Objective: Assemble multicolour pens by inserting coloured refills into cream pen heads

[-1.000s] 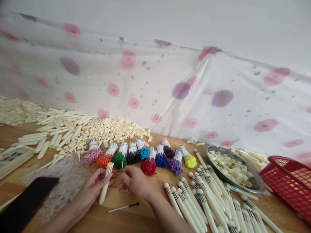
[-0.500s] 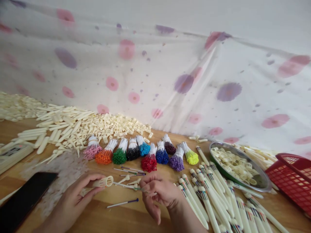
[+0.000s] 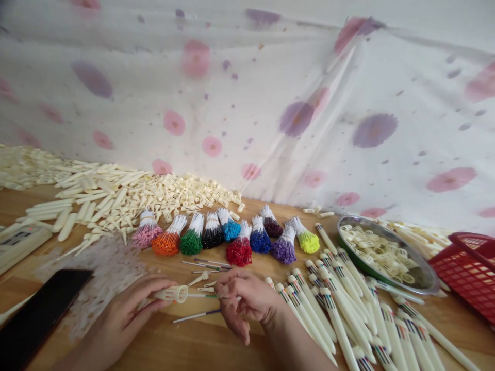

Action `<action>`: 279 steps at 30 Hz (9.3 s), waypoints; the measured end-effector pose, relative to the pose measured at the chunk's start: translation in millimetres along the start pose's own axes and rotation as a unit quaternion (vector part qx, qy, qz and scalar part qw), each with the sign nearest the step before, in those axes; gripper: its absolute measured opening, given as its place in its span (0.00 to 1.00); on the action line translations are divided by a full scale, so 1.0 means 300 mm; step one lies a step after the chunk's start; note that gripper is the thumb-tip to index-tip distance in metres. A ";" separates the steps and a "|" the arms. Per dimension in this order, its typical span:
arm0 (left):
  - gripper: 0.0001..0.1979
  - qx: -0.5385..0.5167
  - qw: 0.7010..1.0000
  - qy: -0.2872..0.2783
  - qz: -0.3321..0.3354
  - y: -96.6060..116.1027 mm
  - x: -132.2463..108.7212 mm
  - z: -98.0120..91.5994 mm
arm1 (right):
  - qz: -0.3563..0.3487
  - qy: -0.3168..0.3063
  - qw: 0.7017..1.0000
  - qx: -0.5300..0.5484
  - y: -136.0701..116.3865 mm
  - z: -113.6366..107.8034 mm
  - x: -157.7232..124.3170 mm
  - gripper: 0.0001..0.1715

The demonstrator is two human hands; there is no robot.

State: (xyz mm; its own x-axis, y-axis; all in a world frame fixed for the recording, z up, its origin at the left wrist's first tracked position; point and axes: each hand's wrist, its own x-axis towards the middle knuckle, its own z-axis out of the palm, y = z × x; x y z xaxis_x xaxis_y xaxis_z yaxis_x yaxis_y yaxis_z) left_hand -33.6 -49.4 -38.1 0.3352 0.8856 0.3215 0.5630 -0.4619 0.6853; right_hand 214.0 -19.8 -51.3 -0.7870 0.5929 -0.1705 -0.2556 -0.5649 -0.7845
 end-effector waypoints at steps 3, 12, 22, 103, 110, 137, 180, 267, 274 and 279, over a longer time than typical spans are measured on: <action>0.12 0.011 1.000 0.002 0.004 -0.004 -0.004 -0.002 | 0.005 -0.003 1.000 0.003 0.002 0.001 0.001 0.11; 0.13 0.016 1.000 -0.003 0.011 -0.005 -0.007 -0.008 | -0.010 -0.012 1.000 0.018 -0.015 0.011 -0.010 0.12; 0.12 0.013 1.000 -0.010 0.000 -0.005 -0.001 -0.002 | -0.001 -0.006 1.000 0.007 -0.004 0.012 -0.001 0.13; 0.12 0.142 0.975 0.126 0.117 0.017 -0.014 0.018 | -0.097 0.334 0.937 -0.024 0.024 0.270 0.045 0.23; 0.09 0.128 0.974 0.157 0.105 0.019 -0.009 0.019 | -0.110 0.338 0.934 -0.027 0.042 0.254 0.044 0.25; 0.11 -0.007 0.984 0.174 -0.029 -0.064 -0.016 0.002 | 0.070 0.350 0.534 -0.767 -0.011 0.010 -0.135 0.03; 0.14 0.066 0.951 0.252 0.165 -0.021 -0.035 -0.003 | -0.293 0.314 0.639 -0.638 0.047 0.284 0.010 0.12; 0.08 -0.069 0.978 0.194 -0.040 -0.100 -0.037 0.019 | 0.154 0.380 0.486 -0.771 -0.185 0.058 0.242 0.13; 0.07 -0.045 0.981 0.185 -0.039 -0.110 -0.050 0.025 | 0.148 0.358 0.554 -0.736 -0.195 0.042 0.206 0.16; 0.07 -0.049 0.982 0.176 -0.051 -0.113 -0.054 0.033 | 0.101 0.333 0.670 -0.656 -0.169 0.017 0.170 0.12</action>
State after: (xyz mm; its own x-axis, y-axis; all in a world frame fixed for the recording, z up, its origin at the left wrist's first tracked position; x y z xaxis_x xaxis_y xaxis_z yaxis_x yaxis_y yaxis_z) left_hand -50.7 -48.5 -73.1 -0.0113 0.8971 0.4418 0.4981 -0.3780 0.7804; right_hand 183.9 36.3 -17.2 -0.1937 0.9518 -0.2378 0.8759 0.0586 -0.4789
